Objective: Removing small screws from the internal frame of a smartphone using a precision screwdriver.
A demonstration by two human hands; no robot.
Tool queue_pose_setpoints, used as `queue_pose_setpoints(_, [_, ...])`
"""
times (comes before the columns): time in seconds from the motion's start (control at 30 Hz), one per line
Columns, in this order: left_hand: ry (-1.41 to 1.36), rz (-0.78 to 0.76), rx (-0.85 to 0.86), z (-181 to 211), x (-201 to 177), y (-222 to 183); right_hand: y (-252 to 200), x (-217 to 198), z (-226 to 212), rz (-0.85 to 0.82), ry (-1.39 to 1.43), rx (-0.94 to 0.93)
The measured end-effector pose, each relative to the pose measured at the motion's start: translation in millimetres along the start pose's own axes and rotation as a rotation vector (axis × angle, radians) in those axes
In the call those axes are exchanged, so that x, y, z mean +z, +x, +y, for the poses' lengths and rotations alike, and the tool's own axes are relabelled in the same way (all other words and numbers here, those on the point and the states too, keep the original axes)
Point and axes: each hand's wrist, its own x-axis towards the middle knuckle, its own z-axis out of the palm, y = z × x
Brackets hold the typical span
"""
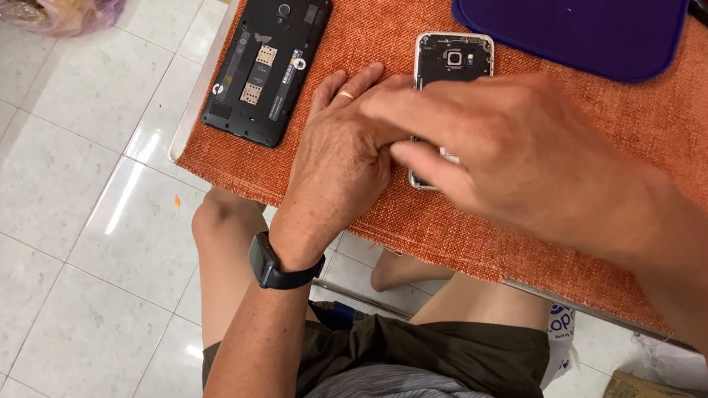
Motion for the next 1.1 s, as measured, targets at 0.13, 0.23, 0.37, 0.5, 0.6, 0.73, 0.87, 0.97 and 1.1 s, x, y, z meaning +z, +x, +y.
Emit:
queue_pose_setpoints(0.13, [-0.02,0.004,-0.003,-1.3,0.1,-0.4,-0.3,-3.5,-1.5,-0.061,0.121,0.031])
queue_pose_setpoints(0.23, [-0.005,0.017,0.004,-0.4,0.5,-0.2,0.4,-2.8,-2.5,-0.059,0.091,0.029])
queue_pose_setpoints(0.37, [-0.039,0.0,0.014,1.4,-4.0,2.0,-4.6,3.9,4.0,0.053,-0.129,0.013])
queue_pose_setpoints(0.5, [-0.009,-0.025,-0.046,-0.4,0.5,-0.3,-0.5,-5.2,-3.9,-0.116,0.164,-0.004])
queue_pose_setpoints(0.6, [0.018,0.017,0.024,-1.3,0.9,-1.0,-3.5,1.7,-0.4,-0.043,-0.004,0.013])
queue_pose_setpoints(0.73, [-0.01,0.008,0.036,-0.7,-2.6,0.5,-3.2,3.0,1.6,0.032,-0.159,0.021])
queue_pose_setpoints(0.87, [-0.011,-0.012,-0.032,-0.9,0.6,0.3,-1.5,-6.4,-5.5,-0.099,0.044,0.015])
queue_pose_setpoints(0.97, [-0.018,0.003,0.027,-2.5,0.1,0.7,-7.8,6.7,6.3,0.035,-0.207,0.01])
queue_pose_setpoints(1.1, [-0.026,-0.018,0.012,1.1,-3.5,1.3,-3.0,-0.6,1.3,0.039,-0.162,-0.013])
